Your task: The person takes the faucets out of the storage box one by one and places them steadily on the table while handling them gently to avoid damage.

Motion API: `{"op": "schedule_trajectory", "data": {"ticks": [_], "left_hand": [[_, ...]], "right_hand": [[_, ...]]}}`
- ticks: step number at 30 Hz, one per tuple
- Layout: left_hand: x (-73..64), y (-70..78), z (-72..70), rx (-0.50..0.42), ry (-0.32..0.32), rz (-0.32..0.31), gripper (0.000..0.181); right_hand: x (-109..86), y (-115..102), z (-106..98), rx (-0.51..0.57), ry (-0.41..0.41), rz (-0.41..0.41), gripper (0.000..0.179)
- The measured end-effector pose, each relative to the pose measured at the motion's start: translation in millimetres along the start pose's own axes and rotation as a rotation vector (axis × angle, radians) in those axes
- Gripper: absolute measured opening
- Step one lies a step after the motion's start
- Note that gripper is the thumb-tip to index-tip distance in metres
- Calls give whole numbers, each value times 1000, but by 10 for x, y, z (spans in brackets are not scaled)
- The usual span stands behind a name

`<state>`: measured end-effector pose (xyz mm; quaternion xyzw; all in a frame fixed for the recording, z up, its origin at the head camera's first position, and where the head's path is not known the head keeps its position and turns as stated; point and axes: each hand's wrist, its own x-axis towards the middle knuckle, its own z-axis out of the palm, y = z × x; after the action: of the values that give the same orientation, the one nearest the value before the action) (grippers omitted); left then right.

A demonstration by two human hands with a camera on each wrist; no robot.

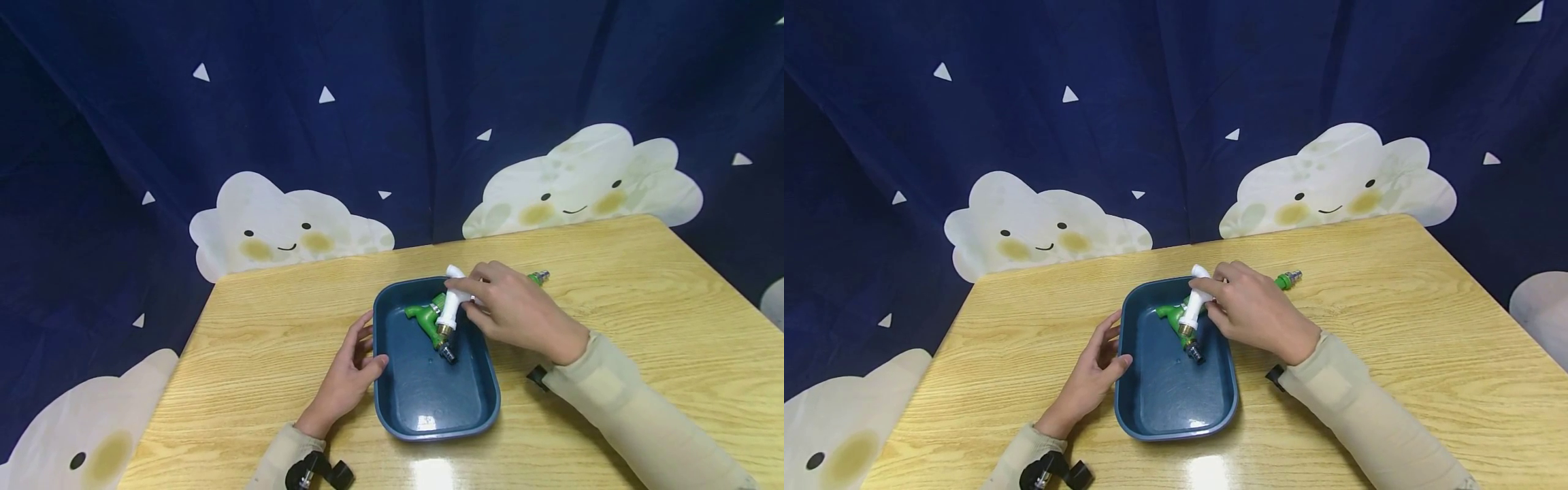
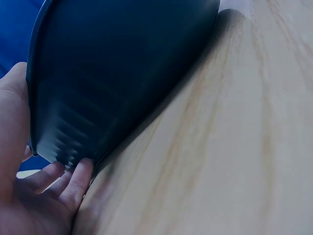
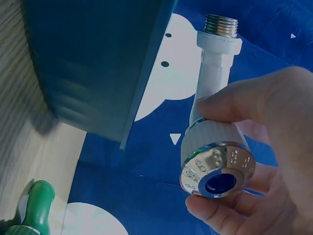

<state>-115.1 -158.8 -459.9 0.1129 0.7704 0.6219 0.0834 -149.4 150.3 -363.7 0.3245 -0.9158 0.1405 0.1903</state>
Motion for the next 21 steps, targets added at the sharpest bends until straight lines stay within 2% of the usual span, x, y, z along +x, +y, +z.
{"op": "schedule_trajectory", "data": {"ticks": [21], "left_hand": [[-5,11,0,7,5,-3,75]], "right_hand": [[-6,81,-15,-8,35,-1,37]]}}
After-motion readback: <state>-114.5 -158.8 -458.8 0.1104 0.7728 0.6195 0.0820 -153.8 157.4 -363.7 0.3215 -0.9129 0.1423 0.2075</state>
